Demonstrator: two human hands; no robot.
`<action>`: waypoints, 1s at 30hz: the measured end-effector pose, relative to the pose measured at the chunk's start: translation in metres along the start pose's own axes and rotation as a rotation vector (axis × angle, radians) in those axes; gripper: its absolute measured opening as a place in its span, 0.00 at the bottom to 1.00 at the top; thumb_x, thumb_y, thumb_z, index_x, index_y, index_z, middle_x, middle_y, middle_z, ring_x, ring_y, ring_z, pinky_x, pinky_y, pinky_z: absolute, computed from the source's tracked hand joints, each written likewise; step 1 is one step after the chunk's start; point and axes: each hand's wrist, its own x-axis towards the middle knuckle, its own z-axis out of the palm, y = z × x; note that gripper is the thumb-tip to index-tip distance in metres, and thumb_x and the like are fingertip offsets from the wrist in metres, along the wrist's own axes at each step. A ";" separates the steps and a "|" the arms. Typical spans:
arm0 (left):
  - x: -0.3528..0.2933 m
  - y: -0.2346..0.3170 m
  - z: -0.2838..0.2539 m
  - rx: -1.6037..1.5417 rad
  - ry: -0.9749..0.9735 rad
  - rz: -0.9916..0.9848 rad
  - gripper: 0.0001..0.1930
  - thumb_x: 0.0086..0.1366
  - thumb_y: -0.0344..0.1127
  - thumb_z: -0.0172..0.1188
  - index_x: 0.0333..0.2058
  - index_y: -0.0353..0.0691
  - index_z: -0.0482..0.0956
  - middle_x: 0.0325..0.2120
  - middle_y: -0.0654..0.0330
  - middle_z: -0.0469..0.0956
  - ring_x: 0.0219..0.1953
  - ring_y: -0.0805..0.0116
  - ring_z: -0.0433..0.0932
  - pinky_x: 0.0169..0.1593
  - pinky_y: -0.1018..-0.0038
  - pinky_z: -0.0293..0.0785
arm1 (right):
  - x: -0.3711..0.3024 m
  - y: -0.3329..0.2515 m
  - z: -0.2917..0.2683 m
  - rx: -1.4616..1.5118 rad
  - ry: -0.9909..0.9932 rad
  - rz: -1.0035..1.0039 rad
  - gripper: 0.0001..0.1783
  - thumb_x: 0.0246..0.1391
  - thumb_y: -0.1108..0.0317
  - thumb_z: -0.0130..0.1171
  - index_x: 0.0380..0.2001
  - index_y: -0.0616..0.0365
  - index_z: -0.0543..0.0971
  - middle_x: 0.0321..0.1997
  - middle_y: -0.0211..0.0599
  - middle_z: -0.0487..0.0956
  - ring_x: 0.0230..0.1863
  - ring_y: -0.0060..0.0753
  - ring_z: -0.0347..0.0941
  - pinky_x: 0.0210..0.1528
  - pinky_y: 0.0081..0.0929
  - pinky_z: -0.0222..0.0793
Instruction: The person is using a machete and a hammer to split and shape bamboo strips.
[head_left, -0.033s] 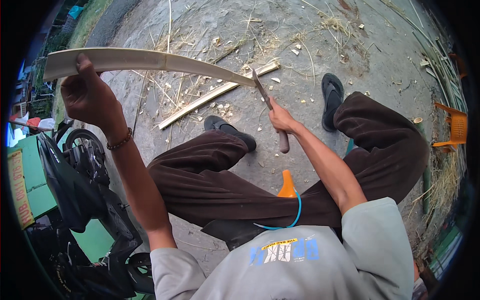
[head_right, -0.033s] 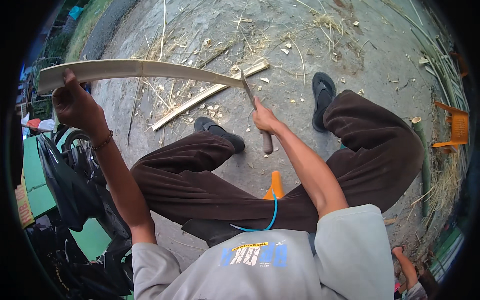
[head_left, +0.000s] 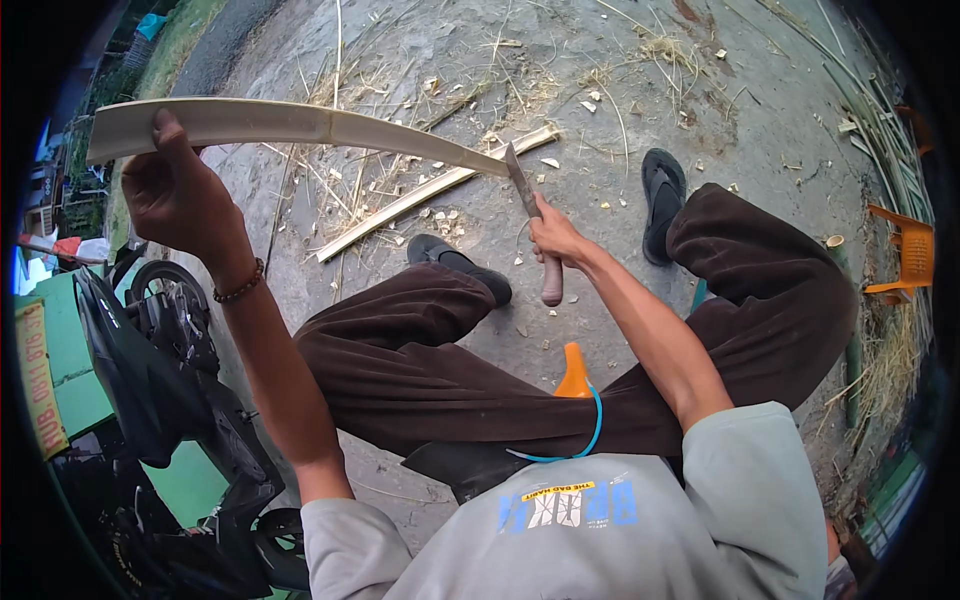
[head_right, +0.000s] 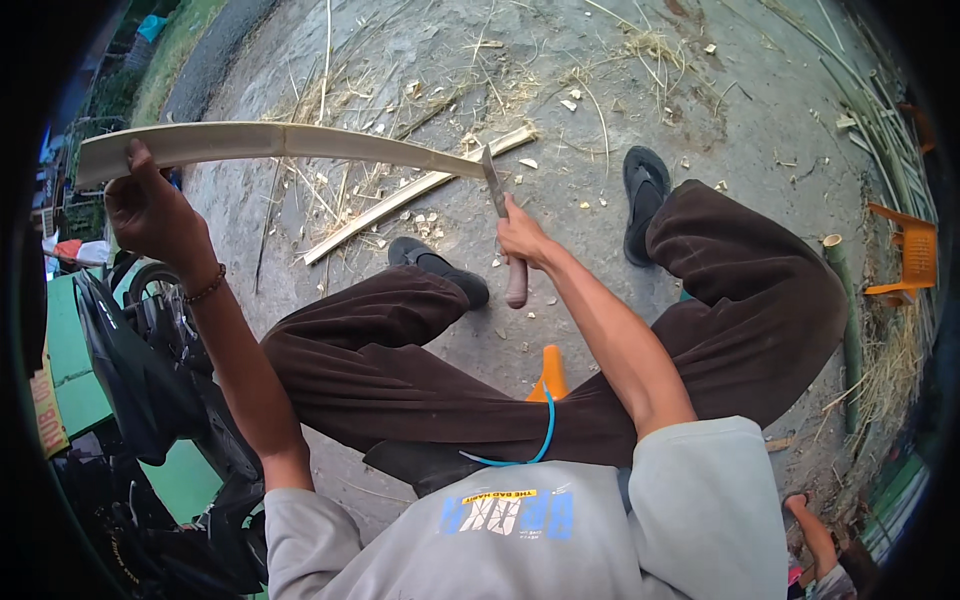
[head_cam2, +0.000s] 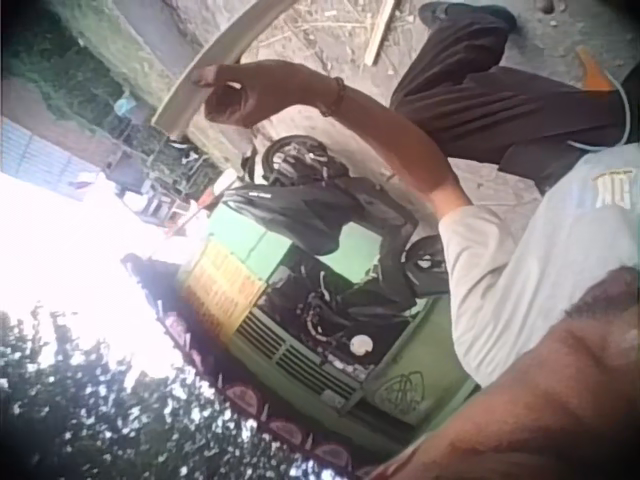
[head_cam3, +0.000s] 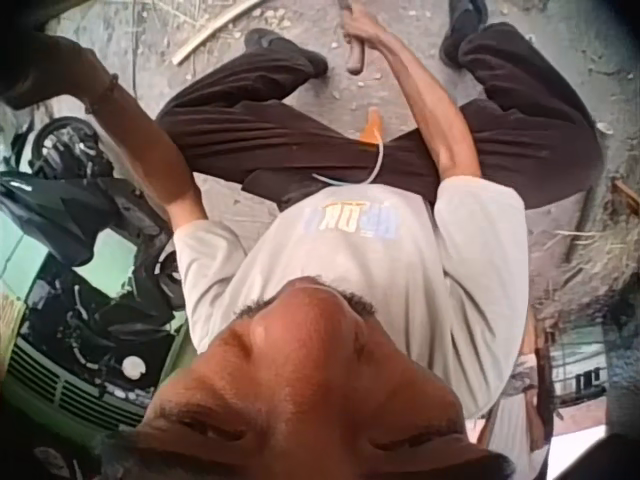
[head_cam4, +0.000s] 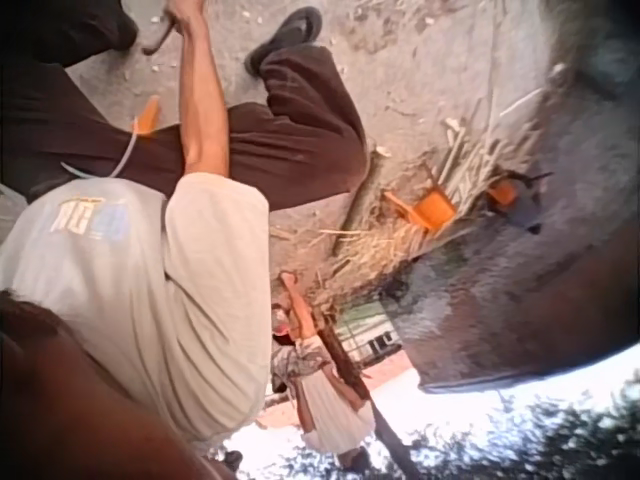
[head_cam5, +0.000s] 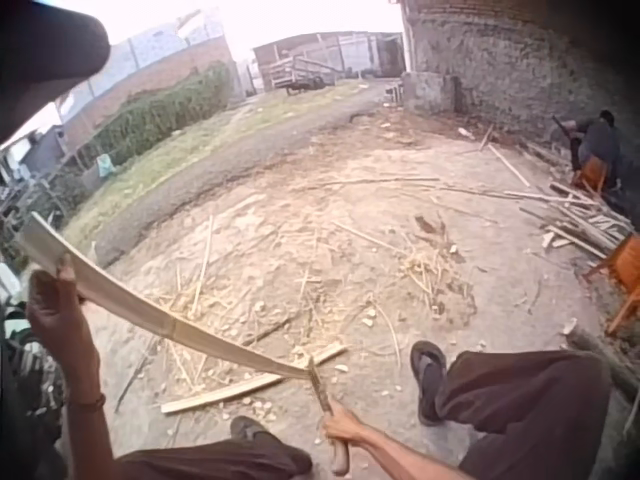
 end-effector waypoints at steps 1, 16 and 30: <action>0.001 -0.002 -0.002 0.024 0.007 0.004 0.18 0.59 0.38 0.71 0.26 0.29 0.74 0.24 0.54 0.81 0.24 0.74 0.80 0.31 0.77 0.85 | 0.000 -0.032 0.001 0.496 -0.042 0.154 0.41 0.60 0.72 0.44 0.74 0.44 0.43 0.31 0.62 0.79 0.34 0.63 0.78 0.39 0.57 0.71; 0.004 -0.012 -0.012 0.000 -0.011 -0.013 0.17 0.59 0.39 0.70 0.28 0.29 0.76 0.25 0.55 0.81 0.24 0.75 0.80 0.28 0.77 0.84 | -0.003 -0.008 -0.005 0.116 -0.090 0.092 0.41 0.61 0.71 0.41 0.74 0.41 0.40 0.23 0.53 0.75 0.22 0.48 0.77 0.25 0.45 0.76; 0.007 -0.024 -0.022 -0.113 -0.051 -0.163 0.16 0.62 0.41 0.68 0.30 0.34 0.75 0.31 0.57 0.81 0.33 0.72 0.81 0.37 0.71 0.85 | -0.001 0.025 -0.003 -0.458 -0.070 0.061 0.45 0.60 0.73 0.44 0.74 0.44 0.35 0.37 0.60 0.79 0.35 0.59 0.80 0.35 0.53 0.77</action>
